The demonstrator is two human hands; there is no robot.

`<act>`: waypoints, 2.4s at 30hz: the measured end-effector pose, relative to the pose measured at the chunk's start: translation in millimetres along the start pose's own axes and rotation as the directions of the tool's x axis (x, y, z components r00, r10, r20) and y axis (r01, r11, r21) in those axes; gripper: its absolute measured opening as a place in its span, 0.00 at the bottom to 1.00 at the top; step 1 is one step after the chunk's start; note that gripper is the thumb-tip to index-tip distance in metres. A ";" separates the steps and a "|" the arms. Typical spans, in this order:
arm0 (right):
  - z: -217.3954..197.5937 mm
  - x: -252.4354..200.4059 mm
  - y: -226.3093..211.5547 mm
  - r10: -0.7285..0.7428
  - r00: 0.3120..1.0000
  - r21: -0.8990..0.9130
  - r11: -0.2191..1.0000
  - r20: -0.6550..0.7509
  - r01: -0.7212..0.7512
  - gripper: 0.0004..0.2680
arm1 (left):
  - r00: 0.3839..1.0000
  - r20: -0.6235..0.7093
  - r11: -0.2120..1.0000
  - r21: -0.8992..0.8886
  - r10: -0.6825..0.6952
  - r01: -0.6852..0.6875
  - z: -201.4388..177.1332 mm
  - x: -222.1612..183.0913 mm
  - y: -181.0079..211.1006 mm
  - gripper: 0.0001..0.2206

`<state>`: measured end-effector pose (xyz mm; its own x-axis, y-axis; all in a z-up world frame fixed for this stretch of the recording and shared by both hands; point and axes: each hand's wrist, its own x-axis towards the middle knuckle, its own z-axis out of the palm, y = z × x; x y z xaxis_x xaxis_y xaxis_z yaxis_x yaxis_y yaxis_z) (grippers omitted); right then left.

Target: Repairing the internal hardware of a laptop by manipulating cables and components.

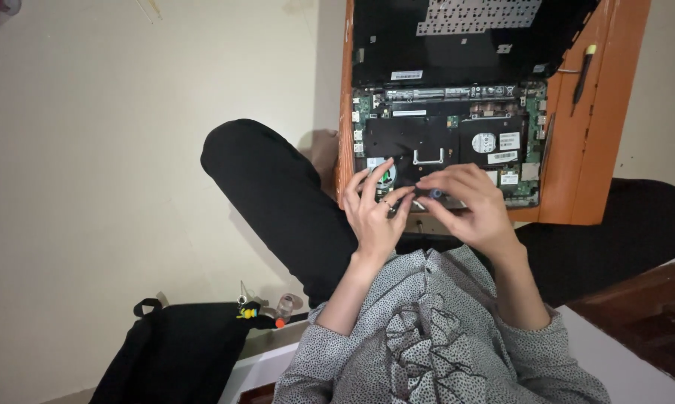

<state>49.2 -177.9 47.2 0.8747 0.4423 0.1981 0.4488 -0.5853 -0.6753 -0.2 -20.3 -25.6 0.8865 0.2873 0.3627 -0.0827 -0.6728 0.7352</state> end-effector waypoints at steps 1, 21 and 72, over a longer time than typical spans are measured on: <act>0.2 -1.3 -0.3 0.012 1.000 0.044 0.999 0.003 -0.012 0.04 | 1.000 0.004 1.000 -0.005 0.002 -0.002 -1.1 0.5 0.7 0.04; -0.8 -0.4 2.9 -0.019 0.999 0.056 0.998 0.026 0.018 0.03 | 0.998 0.051 0.999 -0.027 0.022 -0.020 -5.1 0.6 -1.2 0.00; -122.2 -86.1 165.3 0.471 0.814 -0.054 0.854 -0.339 -0.517 0.03 | 0.986 0.138 0.973 0.225 -0.091 0.059 3.0 -2.4 5.7 0.26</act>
<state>70.3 -395.8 5.4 0.9857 -0.1459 0.0839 -0.0587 -0.7655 -0.6407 -1.5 -26.8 -24.1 0.9447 0.2507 0.2114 0.0740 -0.7911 0.6072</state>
